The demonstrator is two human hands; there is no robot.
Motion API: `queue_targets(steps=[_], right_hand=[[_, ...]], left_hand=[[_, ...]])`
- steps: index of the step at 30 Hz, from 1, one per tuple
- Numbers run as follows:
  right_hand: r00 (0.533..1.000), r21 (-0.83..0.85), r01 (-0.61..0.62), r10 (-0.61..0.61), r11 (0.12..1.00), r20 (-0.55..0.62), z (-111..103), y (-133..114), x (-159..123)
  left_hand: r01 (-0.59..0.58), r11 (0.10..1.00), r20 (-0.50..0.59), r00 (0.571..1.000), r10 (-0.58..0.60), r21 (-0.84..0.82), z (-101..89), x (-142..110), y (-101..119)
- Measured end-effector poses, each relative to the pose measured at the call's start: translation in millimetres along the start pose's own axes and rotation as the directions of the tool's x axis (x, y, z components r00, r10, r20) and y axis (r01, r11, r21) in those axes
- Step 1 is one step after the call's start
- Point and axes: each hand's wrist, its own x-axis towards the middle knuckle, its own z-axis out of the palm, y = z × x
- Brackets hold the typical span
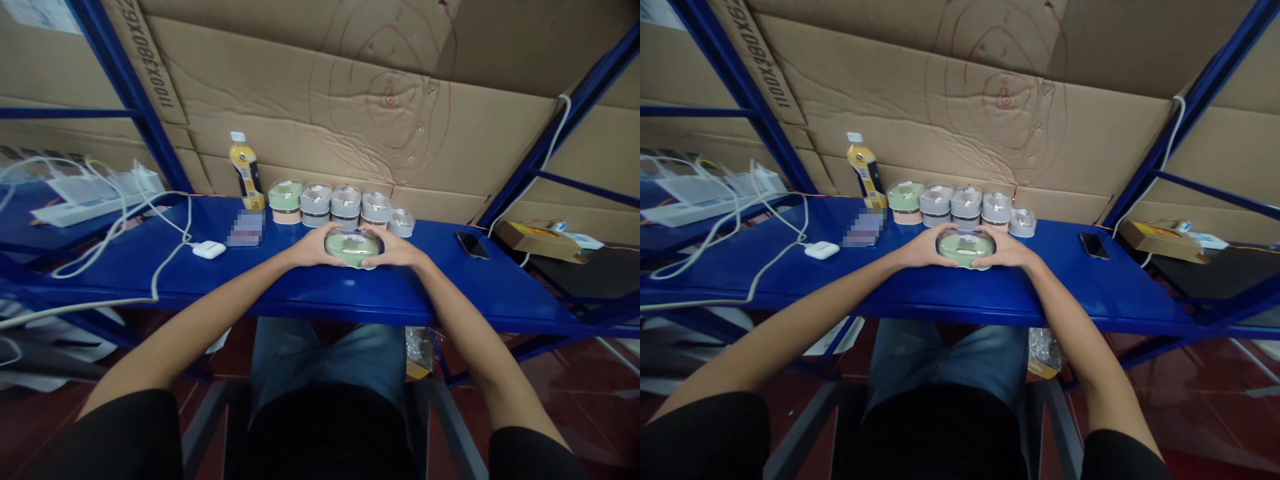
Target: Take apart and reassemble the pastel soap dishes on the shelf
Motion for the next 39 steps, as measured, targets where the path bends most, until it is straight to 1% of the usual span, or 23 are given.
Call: queue_targets(steps=[2, 5, 7, 9, 12, 14, 17, 18, 20, 21, 23, 25, 27, 30, 32, 35, 39], right_hand=[[0.999, -0.106, 0.016, -0.021, 0.994, -0.050, 9, -5, 3], [0.990, -0.232, 0.071, -0.096, 0.970, -0.101, 23, -15, 8], [0.986, -0.255, 0.088, -0.120, 0.963, -0.112, 26, -18, 8], [0.985, -0.224, 0.064, -0.098, 0.973, -0.144, 19, -16, 5], [0.976, -0.153, -0.034, 0.000, 0.988, -0.217, -6, -2, -6], [0.963, -0.151, -0.142, 0.101, 0.978, -0.251, -27, 12, -15], [0.932, -0.193, -0.330, 0.287, 0.924, -0.222, -49, 29, -25], [0.921, -0.213, -0.372, 0.331, 0.903, -0.204, -53, 32, -27], [0.910, -0.249, -0.411, 0.378, 0.877, -0.173, -56, 35, -29], [0.909, -0.263, -0.416, 0.387, 0.870, -0.158, -56, 35, -29], [0.910, -0.286, -0.415, 0.394, 0.864, -0.130, -55, 34, -29], [0.910, -0.312, -0.414, 0.400, 0.855, -0.109, -54, 32, -28], [0.910, -0.337, -0.412, 0.402, 0.847, -0.100, -53, 32, -28], [0.912, -0.352, -0.404, 0.399, 0.844, -0.092, -53, 32, -29], [0.915, -0.351, -0.397, 0.394, 0.848, -0.084, -53, 31, -30], [0.912, -0.342, -0.405, 0.404, 0.848, -0.078, -52, 28, -30], [0.905, -0.345, -0.419, 0.416, 0.840, -0.086, -51, 22, -30]], left_hand=[[-0.022, 0.999, 0.003, 1.000, 0.022, 0.044, 7.5, -1, -1], [-0.063, 0.996, 0.015, 0.998, 0.062, 0.060, 17.0, 1, -4], [-0.076, 0.995, 0.016, 0.997, 0.075, 0.064, 19.9, 1, -5], [-0.080, 0.993, 0.017, 0.997, 0.078, 0.087, 19.0, -1, -5], [-0.116, 0.981, 0.043, 0.993, 0.111, 0.152, 13.1, -5, -3], [-0.148, 0.967, 0.105, 0.986, 0.129, 0.205, 9.1, -8, 0], [-0.183, 0.947, 0.191, 0.972, 0.135, 0.265, 6.7, -11, 5], [-0.192, 0.942, 0.203, 0.969, 0.138, 0.276, 6.5, -11, 6], [-0.201, 0.936, 0.201, 0.969, 0.146, 0.290, 5.3, -10, 6], [-0.196, 0.935, 0.189, 0.971, 0.144, 0.295, 3.6, -9, 5], [-0.163, 0.938, 0.131, 0.983, 0.128, 0.306, -3.3, -7, -1], [-0.109, 0.941, 0.056, 0.994, 0.096, 0.321, -15.0, -5, -11], [-0.057, 0.936, 0.004, 0.998, 0.059, 0.348, -29.8, -5, -24], [-0.017, 0.920, -0.026, 0.999, 0.030, 0.391, -50.8, -9, -43], [0.002, 0.910, -0.037, 0.999, 0.015, 0.415, -60.2, -13, -52], [0.047, 0.903, -0.043, 0.999, -0.032, 0.427, -65.9, -17, -59], [0.128, 0.901, -0.050, 0.992, -0.118, 0.414, -65.1, -15, -60]])
